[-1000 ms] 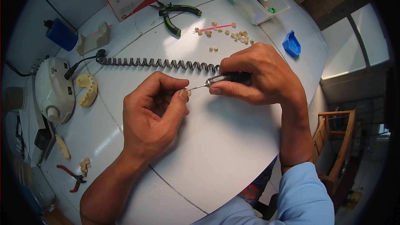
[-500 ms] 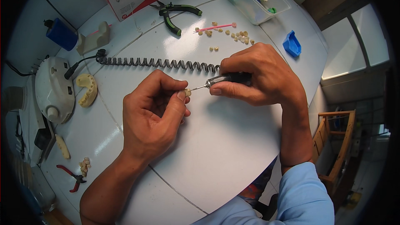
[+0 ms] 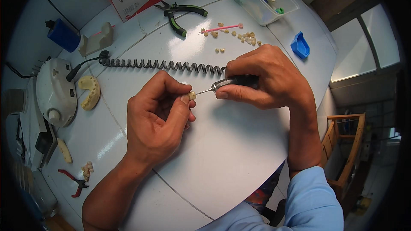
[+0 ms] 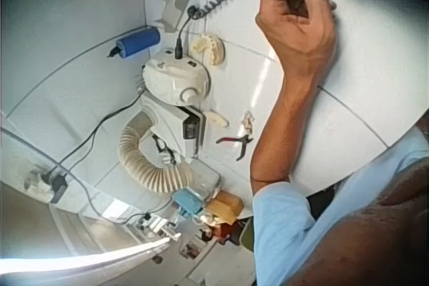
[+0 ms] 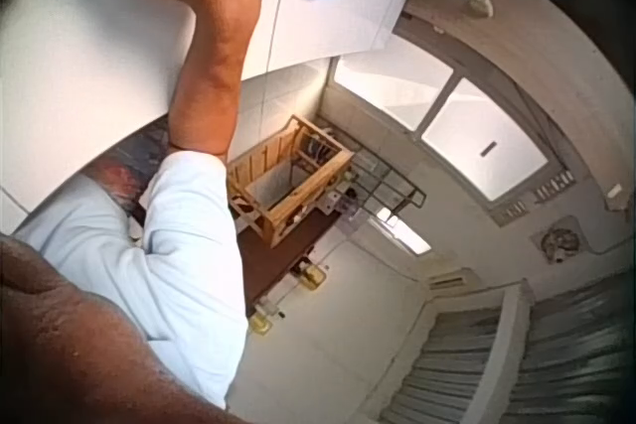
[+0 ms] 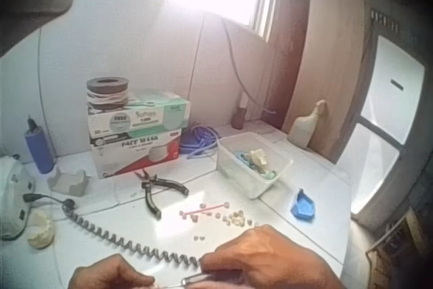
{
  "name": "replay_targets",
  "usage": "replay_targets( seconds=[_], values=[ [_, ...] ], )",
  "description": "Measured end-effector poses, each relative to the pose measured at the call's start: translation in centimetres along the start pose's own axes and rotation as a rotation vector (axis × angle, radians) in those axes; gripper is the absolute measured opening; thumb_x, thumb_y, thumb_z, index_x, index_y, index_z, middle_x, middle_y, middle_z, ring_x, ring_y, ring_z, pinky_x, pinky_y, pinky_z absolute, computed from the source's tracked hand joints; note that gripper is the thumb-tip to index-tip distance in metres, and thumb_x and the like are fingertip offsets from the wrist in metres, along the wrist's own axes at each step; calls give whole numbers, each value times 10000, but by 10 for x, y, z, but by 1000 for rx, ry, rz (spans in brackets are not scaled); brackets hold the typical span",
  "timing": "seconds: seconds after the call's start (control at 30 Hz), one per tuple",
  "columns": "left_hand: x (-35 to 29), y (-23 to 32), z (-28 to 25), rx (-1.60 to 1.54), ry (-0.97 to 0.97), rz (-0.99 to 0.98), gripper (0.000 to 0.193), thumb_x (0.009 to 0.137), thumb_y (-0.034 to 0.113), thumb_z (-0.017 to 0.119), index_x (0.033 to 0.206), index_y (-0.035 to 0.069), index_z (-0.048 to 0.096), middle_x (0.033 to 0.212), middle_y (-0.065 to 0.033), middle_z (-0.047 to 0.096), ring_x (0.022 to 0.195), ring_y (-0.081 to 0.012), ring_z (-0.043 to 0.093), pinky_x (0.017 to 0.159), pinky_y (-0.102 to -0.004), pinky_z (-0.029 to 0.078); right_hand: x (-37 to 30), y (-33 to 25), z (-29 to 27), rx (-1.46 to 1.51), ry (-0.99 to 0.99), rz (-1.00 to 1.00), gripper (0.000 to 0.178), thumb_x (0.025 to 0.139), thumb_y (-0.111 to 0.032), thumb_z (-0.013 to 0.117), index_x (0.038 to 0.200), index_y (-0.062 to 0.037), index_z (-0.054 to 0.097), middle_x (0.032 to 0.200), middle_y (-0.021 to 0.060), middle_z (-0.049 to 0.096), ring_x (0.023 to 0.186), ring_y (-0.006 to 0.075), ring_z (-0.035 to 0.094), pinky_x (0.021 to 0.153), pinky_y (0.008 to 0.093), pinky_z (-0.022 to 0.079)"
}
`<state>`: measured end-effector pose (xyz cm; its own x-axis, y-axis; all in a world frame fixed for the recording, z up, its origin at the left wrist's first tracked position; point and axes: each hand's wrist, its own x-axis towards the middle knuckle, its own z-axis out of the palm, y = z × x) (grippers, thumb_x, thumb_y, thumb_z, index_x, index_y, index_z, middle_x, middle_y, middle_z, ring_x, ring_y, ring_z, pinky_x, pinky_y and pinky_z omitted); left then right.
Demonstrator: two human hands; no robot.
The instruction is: Using a dental rotary tool to refine or drill a dental crown on a laboratory workbench.
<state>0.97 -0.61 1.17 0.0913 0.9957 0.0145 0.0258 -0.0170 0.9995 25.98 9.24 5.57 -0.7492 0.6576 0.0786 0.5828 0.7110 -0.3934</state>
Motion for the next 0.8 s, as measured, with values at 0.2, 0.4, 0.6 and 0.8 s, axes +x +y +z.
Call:
replay_targets(
  seconds=[0.2,0.4,0.6,0.8],
  values=[
    [0,1,-1,8,0,-16,63,1091,34,597,1124,-3,635,949,-92,722,760,-90,699,631,-241,541,0,2,5,21,9,-8,596,954,-605,793,688,-81,691,549,78,607,518,307,624,530,438,454],
    [1,3,0,6,-6,-21,67,1088,36,588,1120,-4,632,948,-88,715,760,-90,693,635,-236,537,-1,1,1,1,8,-7,594,954,-598,796,681,-83,684,541,75,598,509,301,619,525,438,447],
    [1,3,0,38,-13,-10,83,1093,59,587,1131,1,632,950,-76,705,761,-86,683,643,-234,529,0,1,0,0,-5,-1,592,956,-595,795,683,-82,683,549,75,607,518,304,633,525,437,449],
    [1,4,-1,47,-15,-11,94,1096,60,578,1149,3,632,960,-67,697,766,-81,674,646,-228,512,0,1,5,44,32,-30,596,957,-598,793,685,-80,679,549,77,603,524,312,633,533,440,461]
  ],
)
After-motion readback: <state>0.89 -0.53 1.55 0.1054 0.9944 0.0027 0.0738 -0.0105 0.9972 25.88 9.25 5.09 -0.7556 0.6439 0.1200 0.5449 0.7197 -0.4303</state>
